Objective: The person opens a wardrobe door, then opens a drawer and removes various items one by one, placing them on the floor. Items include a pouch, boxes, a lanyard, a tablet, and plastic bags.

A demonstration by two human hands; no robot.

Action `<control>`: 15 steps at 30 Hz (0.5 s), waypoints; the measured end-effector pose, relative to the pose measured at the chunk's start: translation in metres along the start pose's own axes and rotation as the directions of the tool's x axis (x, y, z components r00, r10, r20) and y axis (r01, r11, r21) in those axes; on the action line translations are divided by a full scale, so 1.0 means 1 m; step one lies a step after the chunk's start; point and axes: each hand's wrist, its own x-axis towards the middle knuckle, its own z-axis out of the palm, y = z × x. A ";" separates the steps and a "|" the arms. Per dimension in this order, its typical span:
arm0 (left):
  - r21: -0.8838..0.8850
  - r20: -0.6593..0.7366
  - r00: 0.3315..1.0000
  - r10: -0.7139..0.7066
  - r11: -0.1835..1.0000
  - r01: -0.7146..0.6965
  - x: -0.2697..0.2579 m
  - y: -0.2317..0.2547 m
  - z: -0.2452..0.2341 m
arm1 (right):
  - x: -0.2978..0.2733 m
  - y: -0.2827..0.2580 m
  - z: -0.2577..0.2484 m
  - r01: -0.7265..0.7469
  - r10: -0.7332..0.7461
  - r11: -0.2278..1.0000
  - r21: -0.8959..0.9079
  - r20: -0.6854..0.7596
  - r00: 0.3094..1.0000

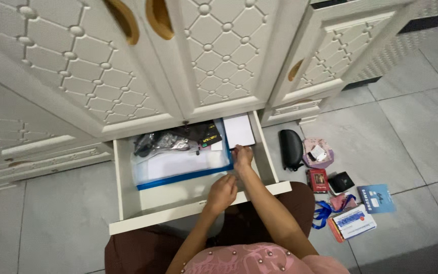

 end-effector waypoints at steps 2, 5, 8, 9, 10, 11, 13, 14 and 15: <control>-0.005 0.010 1.000 0.001 1.000 -0.001 -0.002 0.005 -0.010 | 0.000 0.005 0.003 -0.013 0.013 1.000 0.007 -0.031 0.999; -0.025 0.010 1.000 0.012 1.000 -0.012 0.000 0.014 -0.022 | -0.002 0.004 0.007 -0.011 0.011 1.000 -0.002 -0.105 0.994; -0.067 -0.006 1.000 0.015 0.998 -0.016 0.002 0.020 -0.032 | -0.003 -0.004 0.014 -0.019 0.021 1.000 0.019 -0.127 0.992; -0.077 -0.007 1.000 0.013 0.997 -0.014 0.002 0.021 -0.034 | -0.003 -0.008 0.016 -0.012 0.015 1.000 0.026 -0.108 0.994; -0.086 -0.008 1.000 0.011 0.996 -0.012 0.002 0.021 -0.035 | -0.001 -0.011 0.018 -0.005 0.008 0.999 0.033 -0.088 0.996; -0.076 -0.019 1.000 0.016 0.997 -0.018 0.000 0.020 -0.034 | 0.001 -0.014 0.019 -0.029 0.034 0.997 0.070 -0.066 0.997; -0.056 -0.040 0.999 0.028 0.998 -0.031 -0.002 0.015 -0.027 | 0.007 -0.022 0.020 -0.079 0.082 0.986 0.147 -0.019 0.996; -0.075 -0.066 0.998 0.008 0.997 -0.013 -0.003 0.012 -0.022 | 0.009 -0.024 0.019 -0.058 0.061 0.994 0.095 -0.030 0.998; -0.094 -0.093 0.996 -0.011 0.996 0.002 -0.003 0.007 -0.017 | 0.010 -0.027 0.019 -0.035 0.037 0.998 0.045 -0.038 0.999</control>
